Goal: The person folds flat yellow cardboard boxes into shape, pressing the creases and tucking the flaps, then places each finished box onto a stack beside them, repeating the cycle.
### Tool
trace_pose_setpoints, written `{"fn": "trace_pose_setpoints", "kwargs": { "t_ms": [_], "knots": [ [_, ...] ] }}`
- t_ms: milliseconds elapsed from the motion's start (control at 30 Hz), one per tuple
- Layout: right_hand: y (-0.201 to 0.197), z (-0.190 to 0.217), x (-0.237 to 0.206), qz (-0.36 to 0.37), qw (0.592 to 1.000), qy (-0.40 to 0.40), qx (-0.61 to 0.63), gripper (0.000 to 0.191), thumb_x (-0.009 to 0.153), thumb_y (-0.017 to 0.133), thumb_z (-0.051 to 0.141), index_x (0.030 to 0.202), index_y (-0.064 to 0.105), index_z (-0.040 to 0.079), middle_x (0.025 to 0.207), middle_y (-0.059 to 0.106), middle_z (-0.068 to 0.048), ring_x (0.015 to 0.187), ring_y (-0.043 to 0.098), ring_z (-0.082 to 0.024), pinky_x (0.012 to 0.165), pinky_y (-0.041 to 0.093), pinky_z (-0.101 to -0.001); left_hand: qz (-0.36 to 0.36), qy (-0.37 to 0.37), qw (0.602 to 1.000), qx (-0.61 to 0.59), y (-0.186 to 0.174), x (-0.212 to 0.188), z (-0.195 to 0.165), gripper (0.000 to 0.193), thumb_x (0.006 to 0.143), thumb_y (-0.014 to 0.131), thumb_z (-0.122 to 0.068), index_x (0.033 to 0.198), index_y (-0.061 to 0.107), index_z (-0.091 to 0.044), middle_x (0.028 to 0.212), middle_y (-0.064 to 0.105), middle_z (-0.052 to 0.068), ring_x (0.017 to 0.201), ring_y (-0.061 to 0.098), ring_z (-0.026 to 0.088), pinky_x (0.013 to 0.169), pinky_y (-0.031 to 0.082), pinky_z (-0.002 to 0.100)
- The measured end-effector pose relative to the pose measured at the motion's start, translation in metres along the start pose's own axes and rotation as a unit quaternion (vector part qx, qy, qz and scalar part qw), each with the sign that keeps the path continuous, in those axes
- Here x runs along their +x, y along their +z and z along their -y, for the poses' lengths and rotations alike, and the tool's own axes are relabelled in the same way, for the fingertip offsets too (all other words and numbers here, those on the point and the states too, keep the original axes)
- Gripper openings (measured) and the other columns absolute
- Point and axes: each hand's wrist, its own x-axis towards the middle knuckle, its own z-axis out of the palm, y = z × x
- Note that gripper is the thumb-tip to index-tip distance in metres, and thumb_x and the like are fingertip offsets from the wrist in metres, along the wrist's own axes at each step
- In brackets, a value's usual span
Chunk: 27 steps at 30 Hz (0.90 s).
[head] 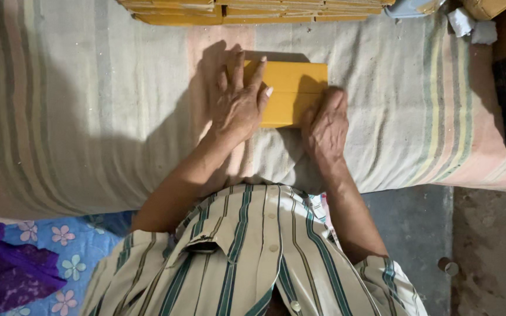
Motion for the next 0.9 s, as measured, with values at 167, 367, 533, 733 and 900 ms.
{"fn": "trace_pose_setpoints", "kwargs": {
  "t_ms": [167, 367, 533, 733, 900],
  "knots": [
    [0.024, 0.010, 0.067, -0.080, 0.916, -0.263, -0.292, 0.056, 0.072, 0.068, 0.031, 0.114, 0.061, -0.006, 0.112, 0.060, -0.031, 0.102, 0.065, -0.046, 0.092, 0.049, -0.0545, -0.013, 0.018, 1.000, 0.004, 0.002, -0.004, -0.007, 0.055, 0.103, 0.057, -0.038, 0.155, 0.047, -0.021, 0.166, 0.016, 0.020, 0.140, 0.027, 0.063, 0.114, 0.030, 0.069],
    [0.094, 0.038, 0.141, 0.218, 0.939, -0.215, -0.157, 0.040, 0.110, 0.044, 0.035, 0.105, 0.070, 0.005, 0.100, 0.072, -0.021, 0.090, 0.069, -0.039, 0.079, 0.056, -0.0512, -0.039, 0.039, 0.998, 0.035, -0.002, -0.006, -0.003, 0.043, 0.106, 0.056, -0.033, 0.138, 0.059, -0.006, 0.163, 0.028, 0.026, 0.146, 0.034, 0.051, 0.123, 0.029, 0.063],
    [0.072, 0.014, 0.132, 0.225, 0.929, -0.158, -0.247, 0.043, 0.108, 0.042, 0.039, 0.104, 0.073, 0.009, 0.097, 0.073, -0.019, 0.088, 0.070, -0.037, 0.077, 0.056, -0.0496, -0.081, 0.049, 0.996, -0.007, 0.004, -0.008, 0.000, 0.054, 0.107, 0.051, -0.035, 0.153, 0.048, -0.006, 0.161, 0.032, 0.027, 0.143, 0.036, 0.050, 0.120, 0.028, 0.061],
    [0.010, -0.036, 0.090, 0.117, 0.972, -0.151, -0.136, 0.031, 0.115, 0.049, 0.032, 0.125, 0.066, 0.008, 0.131, 0.068, -0.017, 0.119, 0.061, -0.037, 0.107, 0.050, -0.0497, -0.016, 0.004, 1.000, -0.013, 0.003, -0.007, -0.006, 0.061, 0.107, 0.047, -0.044, 0.161, 0.039, -0.019, 0.167, 0.026, 0.018, 0.141, 0.031, 0.057, 0.115, 0.033, 0.067],
    [-0.019, -0.009, 0.027, 0.116, 0.987, -0.091, -0.069, 0.096, 0.090, 0.068, 0.063, 0.162, 0.034, 0.009, 0.159, 0.028, -0.033, 0.145, 0.031, -0.052, 0.121, 0.032, -0.0574, -0.027, 0.080, 0.996, -0.014, -0.010, -0.018, -0.006, 0.099, 0.082, 0.067, -0.076, 0.159, 0.036, -0.020, 0.167, 0.010, 0.016, 0.147, 0.012, 0.055, 0.116, 0.025, 0.075]
  ]
}}
